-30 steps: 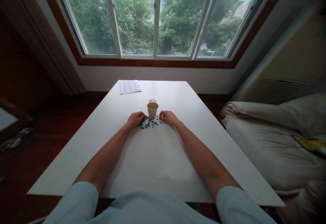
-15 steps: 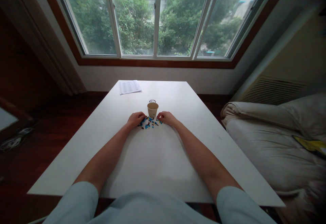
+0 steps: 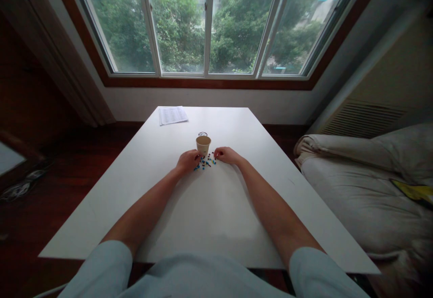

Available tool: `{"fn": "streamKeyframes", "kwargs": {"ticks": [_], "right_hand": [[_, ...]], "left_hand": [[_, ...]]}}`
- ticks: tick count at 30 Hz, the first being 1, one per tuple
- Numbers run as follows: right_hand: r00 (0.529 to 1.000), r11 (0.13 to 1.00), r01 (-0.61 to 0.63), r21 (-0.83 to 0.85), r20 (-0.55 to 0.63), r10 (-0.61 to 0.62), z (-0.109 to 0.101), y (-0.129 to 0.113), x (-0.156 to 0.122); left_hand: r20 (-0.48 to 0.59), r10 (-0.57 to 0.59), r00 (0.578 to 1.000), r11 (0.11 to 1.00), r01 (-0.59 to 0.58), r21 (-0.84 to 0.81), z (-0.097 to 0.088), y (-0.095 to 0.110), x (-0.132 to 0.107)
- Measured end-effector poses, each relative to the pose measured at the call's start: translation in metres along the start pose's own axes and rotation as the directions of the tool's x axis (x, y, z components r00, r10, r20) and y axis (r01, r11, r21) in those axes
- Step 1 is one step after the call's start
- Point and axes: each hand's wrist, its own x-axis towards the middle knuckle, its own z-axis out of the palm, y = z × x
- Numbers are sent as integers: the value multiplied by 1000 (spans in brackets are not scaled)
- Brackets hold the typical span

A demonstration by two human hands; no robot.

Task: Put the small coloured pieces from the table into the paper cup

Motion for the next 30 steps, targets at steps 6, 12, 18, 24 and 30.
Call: {"fn": "streamKeyframes", "kwargs": {"ticks": [6,12,18,24,30], "right_hand": [[996,996,-24,-87,-83,16,2,2,0],[989,996,28,-88,-139,-40,6,-2,-5],[982,991,112,-71,-147,-122,14,2,-4],[980,989,139,-55,-134,-145,14,4,-4],[975,983,177,-54,-130,-182,17,6,-1]], "left_hand": [[50,78,996,997,-76,-30,20,25,1],[48,64,997,997,-66,36,27,19,1],[47,56,997,998,-57,19,26,18,-2],[53,45,998,995,-49,89,25,20,-2],[83,10,997,982,-26,189,25,28,-3]]}}
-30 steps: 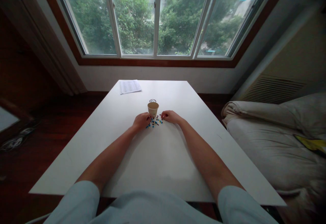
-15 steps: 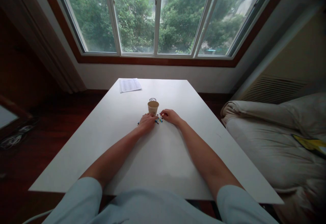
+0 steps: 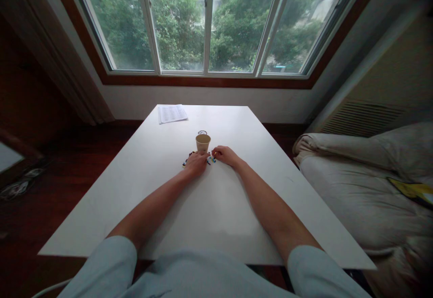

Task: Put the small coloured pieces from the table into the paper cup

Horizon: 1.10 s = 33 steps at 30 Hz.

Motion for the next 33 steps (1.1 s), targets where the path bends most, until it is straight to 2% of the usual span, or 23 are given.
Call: {"fn": "streamKeyframes", "kwargs": {"ticks": [6,11,16,19,27,33], "right_hand": [[995,998,-30,63,-91,35,10,12,3],[964,967,-90,237,-222,144,14,26,6],[925,869,-133,476,-256,282,17,34,8],[921,811,-124,572,-238,309,18,35,8],[892,792,-77,605,-313,326,16,38,8],[898,779,-75,623,-297,324,17,37,8]], "left_hand": [[59,-5,998,1000,4,10,-4,2,1],[25,-11,1000,1000,11,27,-7,7,0],[-13,30,999,998,-29,49,-10,15,-2],[-22,80,997,995,-79,57,-9,17,-3],[-35,68,997,995,-65,80,-7,15,-3],[-49,108,993,993,-106,49,-3,14,-3]]}}
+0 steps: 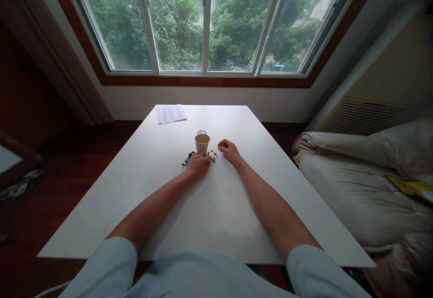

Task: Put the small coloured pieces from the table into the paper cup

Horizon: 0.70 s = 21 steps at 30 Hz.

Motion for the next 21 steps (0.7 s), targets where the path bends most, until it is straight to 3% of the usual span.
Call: {"fn": "streamKeyframes", "kwargs": {"ticks": [9,21], "right_hand": [[1000,1000,-5,-23,8,5,1,2,1],[1000,998,-25,-49,-17,24,0,-3,-3]], "left_hand": [[-2,53,999,999,-53,-14,-1,0,1],[12,-17,1000,994,18,-105,-3,-1,-8]]}}
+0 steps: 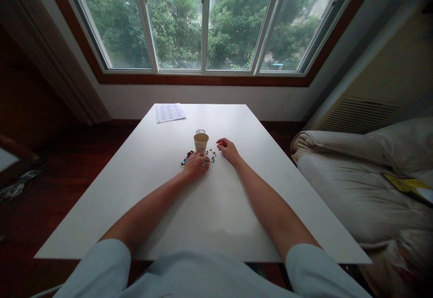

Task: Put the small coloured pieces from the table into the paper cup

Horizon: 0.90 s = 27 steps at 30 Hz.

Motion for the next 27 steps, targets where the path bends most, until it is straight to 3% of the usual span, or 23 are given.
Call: {"fn": "streamKeyframes", "kwargs": {"ticks": [8,16,27], "right_hand": [[1000,999,17,28,15,-17,1,5,2],[1000,1000,9,-11,1,-9,1,1,1],[1000,998,11,61,22,-12,2,5,3]], "left_hand": [[15,-89,996,995,89,-49,-3,-8,0],[-5,-81,997,996,81,37,-2,5,3],[-11,-73,997,994,73,85,-2,7,1]]}}
